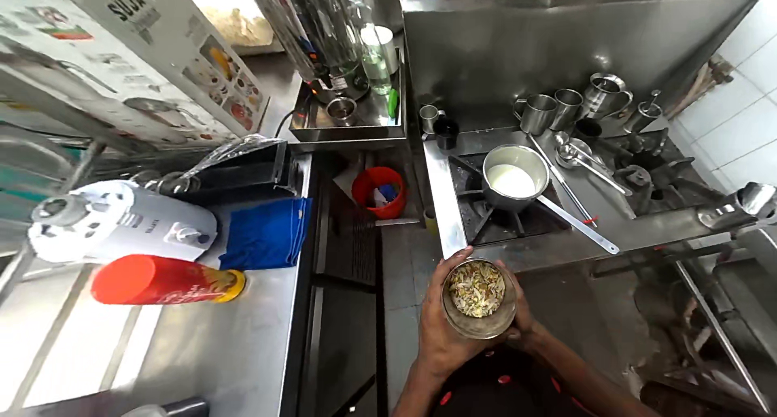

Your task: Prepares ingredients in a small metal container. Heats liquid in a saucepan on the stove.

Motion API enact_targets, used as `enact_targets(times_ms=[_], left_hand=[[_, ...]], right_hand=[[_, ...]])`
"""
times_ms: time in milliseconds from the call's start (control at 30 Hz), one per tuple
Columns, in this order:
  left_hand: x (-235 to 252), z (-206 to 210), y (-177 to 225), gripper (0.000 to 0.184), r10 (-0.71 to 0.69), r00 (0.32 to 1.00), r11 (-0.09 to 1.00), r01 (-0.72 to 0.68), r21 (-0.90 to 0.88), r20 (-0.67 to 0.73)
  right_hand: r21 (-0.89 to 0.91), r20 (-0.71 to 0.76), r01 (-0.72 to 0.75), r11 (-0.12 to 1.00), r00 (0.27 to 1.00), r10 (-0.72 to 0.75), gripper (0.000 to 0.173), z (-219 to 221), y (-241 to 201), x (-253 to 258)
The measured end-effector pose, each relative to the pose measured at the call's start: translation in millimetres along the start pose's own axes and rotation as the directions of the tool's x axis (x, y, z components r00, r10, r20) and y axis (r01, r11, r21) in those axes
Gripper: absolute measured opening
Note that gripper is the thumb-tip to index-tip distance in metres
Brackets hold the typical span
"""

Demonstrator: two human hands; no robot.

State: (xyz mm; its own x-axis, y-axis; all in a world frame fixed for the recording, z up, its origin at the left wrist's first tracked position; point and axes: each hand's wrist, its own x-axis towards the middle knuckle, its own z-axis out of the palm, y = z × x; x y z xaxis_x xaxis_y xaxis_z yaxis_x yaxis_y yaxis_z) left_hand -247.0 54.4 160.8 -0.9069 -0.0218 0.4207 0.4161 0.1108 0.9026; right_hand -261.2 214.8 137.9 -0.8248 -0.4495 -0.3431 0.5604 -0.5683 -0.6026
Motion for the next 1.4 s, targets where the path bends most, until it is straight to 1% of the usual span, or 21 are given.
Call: enact_targets(times_ms=[67,133,167,200,267,300,333,400,433,500,567,700,767,867,967,1000,1033,1133,1167,1233,1400], left_hand=[[-9,0,1,0.121,-0.136,0.991,0.990,0.137,-0.046,0.018],[-22,5,-4,0.115,-0.203,0.978,0.976,0.197,-0.095,-0.056],[-24,4,-7,0.114,-0.188,0.978,0.980,0.180,-0.090,-0.090],[-23,0,-10,0.113,-0.154,0.982,0.987,0.149,-0.055,-0.105],[-18,-9,-17,0.112,-0.118,0.986,0.992,0.122,0.027,-0.115],[-17,-13,-20,0.111,-0.122,0.985,0.990,0.129,0.058,-0.119],[-17,-16,-23,0.111,-0.137,0.983,0.986,0.146,0.074,-0.120],[-18,-19,-29,0.110,-0.179,0.979,0.975,0.189,0.116,-0.096],[-18,-20,-32,0.109,-0.195,0.978,0.969,0.203,0.143,-0.070],[-17,-19,-38,0.107,-0.204,0.979,0.954,0.201,0.223,-0.010],[-22,-16,-50,0.107,-0.220,0.976,0.932,0.208,0.297,0.006],[-52,-7,-90,0.107,-0.352,0.935,0.891,0.348,0.292,-0.039],[-61,-2,-106,0.106,-0.413,0.909,0.878,0.413,0.243,-0.056],[-69,1,-120,0.110,-0.461,0.882,0.870,0.471,0.145,-0.100],[-60,2,-120,0.113,-0.459,0.881,0.874,0.471,0.124,-0.113],[-54,3,-118,0.111,-0.446,0.888,0.880,0.457,0.129,-0.108],[-48,5,-115,0.109,-0.426,0.899,0.887,0.437,0.149,-0.103],[-30,14,-110,0.105,-0.346,0.934,0.891,0.356,0.282,-0.086],[-25,19,-110,0.104,-0.323,0.944,0.891,0.327,0.315,-0.068],[-21,27,-112,0.105,-0.314,0.949,0.888,0.305,0.345,-0.032],[-22,54,-129,0.110,-0.392,0.920,0.888,0.373,0.268,0.021]], right_hand=[[-0.108,-0.016,0.017,0.994,1.000,-0.018,0.065,0,-1,-5],[-0.415,-0.039,0.014,0.910,0.999,-0.033,0.069,-1,-14,-2],[-0.648,-0.036,0.037,0.761,0.996,-0.079,0.066,-1,-28,1],[-0.847,-0.017,0.097,0.523,0.978,-0.209,0.054,2,-44,4],[-0.967,0.203,0.253,0.045,0.860,-0.468,0.020,16,-81,-3],[-0.933,0.353,0.338,-0.125,0.790,-0.501,0.016,32,-100,-9],[-0.868,0.496,0.432,-0.243,0.739,-0.456,0.019,52,-115,-16],[-0.746,0.653,0.567,-0.349,0.726,-0.216,0.018,86,-117,-24],[-0.715,0.650,0.573,-0.400,0.756,-0.078,0.014,93,-108,-19],[-0.700,0.493,0.496,-0.514,0.856,0.155,0.011,92,-81,3],[-0.706,0.399,0.464,-0.535,0.885,0.242,0.011,79,-60,29],[-0.808,0.333,0.473,-0.351,0.859,0.389,0.012,45,-35,64],[-0.877,0.337,0.440,-0.194,0.851,0.403,0.008,34,-37,73],[-0.962,0.269,0.264,0.062,0.899,0.346,0.009,31,-58,75],[-0.922,0.208,0.084,0.378,0.931,0.300,0.011,28,-75,76],[-0.916,0.200,0.073,0.394,0.935,0.292,0.011,27,-78,77],[-0.941,0.210,0.119,0.316,0.939,0.271,0.009,27,-80,78],[-0.914,0.263,0.317,-0.253,0.938,0.224,0.011,30,-72,77],[-0.876,0.243,0.321,-0.361,0.939,0.245,0.013,29,-66,75],[-0.844,0.222,0.319,-0.431,0.940,0.260,0.013,20,-60,75],[-0.852,0.315,0.389,-0.351,0.915,0.250,0.008,-24,-73,78]])
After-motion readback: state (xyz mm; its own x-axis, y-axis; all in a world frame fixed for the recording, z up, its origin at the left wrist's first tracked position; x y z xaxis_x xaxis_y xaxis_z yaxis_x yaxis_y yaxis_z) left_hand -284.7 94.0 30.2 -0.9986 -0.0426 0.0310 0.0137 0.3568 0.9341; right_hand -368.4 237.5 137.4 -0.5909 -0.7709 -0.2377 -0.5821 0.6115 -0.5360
